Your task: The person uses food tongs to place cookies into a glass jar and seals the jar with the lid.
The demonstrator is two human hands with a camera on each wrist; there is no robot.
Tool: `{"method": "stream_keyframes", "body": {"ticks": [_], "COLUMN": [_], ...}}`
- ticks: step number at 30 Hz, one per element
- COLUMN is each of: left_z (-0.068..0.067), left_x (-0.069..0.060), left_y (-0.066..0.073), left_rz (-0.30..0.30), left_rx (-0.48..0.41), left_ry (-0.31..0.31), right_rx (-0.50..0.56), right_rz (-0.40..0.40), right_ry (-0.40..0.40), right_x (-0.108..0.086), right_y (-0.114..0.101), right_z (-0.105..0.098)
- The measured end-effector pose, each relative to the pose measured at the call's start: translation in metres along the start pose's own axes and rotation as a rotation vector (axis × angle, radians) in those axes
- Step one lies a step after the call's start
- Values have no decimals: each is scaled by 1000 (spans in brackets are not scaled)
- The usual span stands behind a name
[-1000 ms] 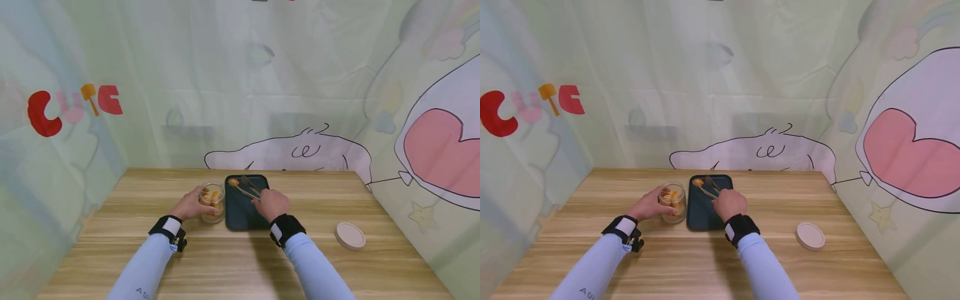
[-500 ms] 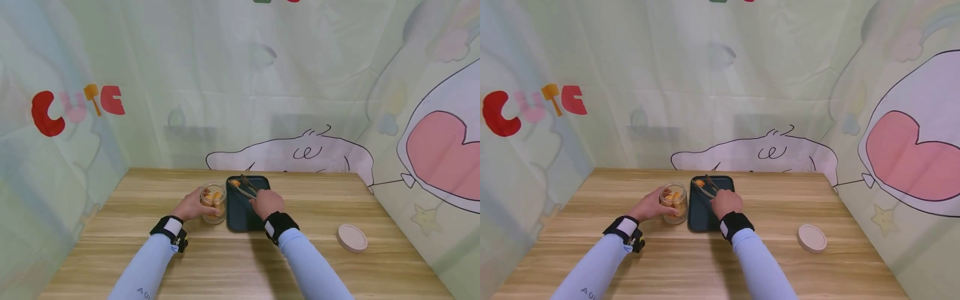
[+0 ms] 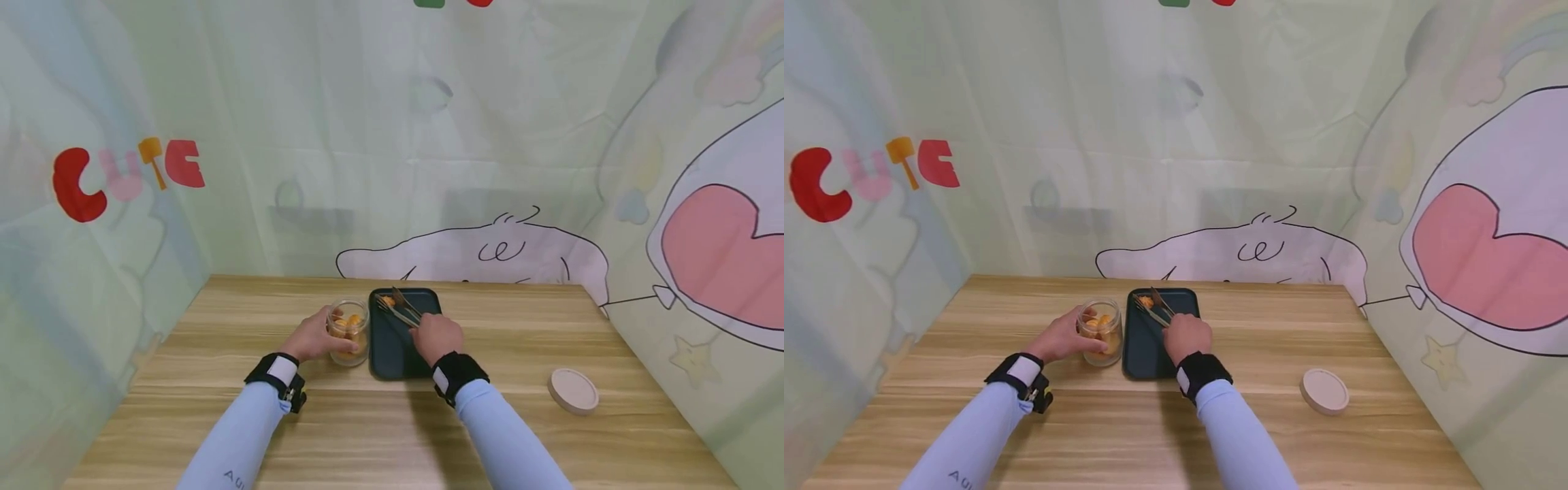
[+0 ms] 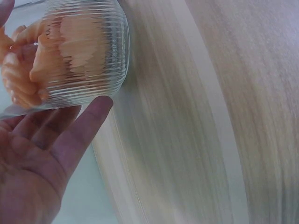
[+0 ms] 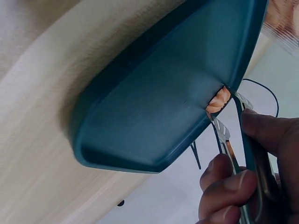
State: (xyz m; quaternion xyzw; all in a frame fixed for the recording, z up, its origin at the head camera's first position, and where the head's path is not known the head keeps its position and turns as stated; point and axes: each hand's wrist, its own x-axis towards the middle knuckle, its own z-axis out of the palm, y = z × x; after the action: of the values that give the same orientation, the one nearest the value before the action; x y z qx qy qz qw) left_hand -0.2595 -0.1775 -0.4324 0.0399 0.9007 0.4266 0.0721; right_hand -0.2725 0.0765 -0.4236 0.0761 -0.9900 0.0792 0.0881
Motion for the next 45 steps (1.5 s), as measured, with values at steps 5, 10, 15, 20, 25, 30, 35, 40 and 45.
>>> {"method": "stream_keyframes", "body": {"ticks": [5,10,15,20,25,30,35,40,45], "left_z": [0,0,0,1,2,2,1,0,0], "left_x": [0,1,1,1,3,4,2,1,2], "left_y": [2,-1,-1,-2,-3,-4,-3,-2,-2], "left_rz": [-6,-2,-4,-3,0,2,-3,-9,-11], "left_rx": [-4,-8,-22,-23,-26,-24,-27,-32,-36], "left_ry": [-6,-6,-10,-12,-9,-11,-17,-24,-27], "right_rx": [3,17,52,74,101,143,153,146,161], "right_rz": [-10,-12,-5,9,36,60,77,66,46], "right_ry": [72,99,85,103,127,136,140,161,182], "right_x": [-12,-25,-36,-46,-57,-66,-71,-73,-72], "right_y": [6,12,19,27,34,39,42,42,42], "right_z": [1,-1,-3,-4,-5,-7,-12,-19,-26]}}
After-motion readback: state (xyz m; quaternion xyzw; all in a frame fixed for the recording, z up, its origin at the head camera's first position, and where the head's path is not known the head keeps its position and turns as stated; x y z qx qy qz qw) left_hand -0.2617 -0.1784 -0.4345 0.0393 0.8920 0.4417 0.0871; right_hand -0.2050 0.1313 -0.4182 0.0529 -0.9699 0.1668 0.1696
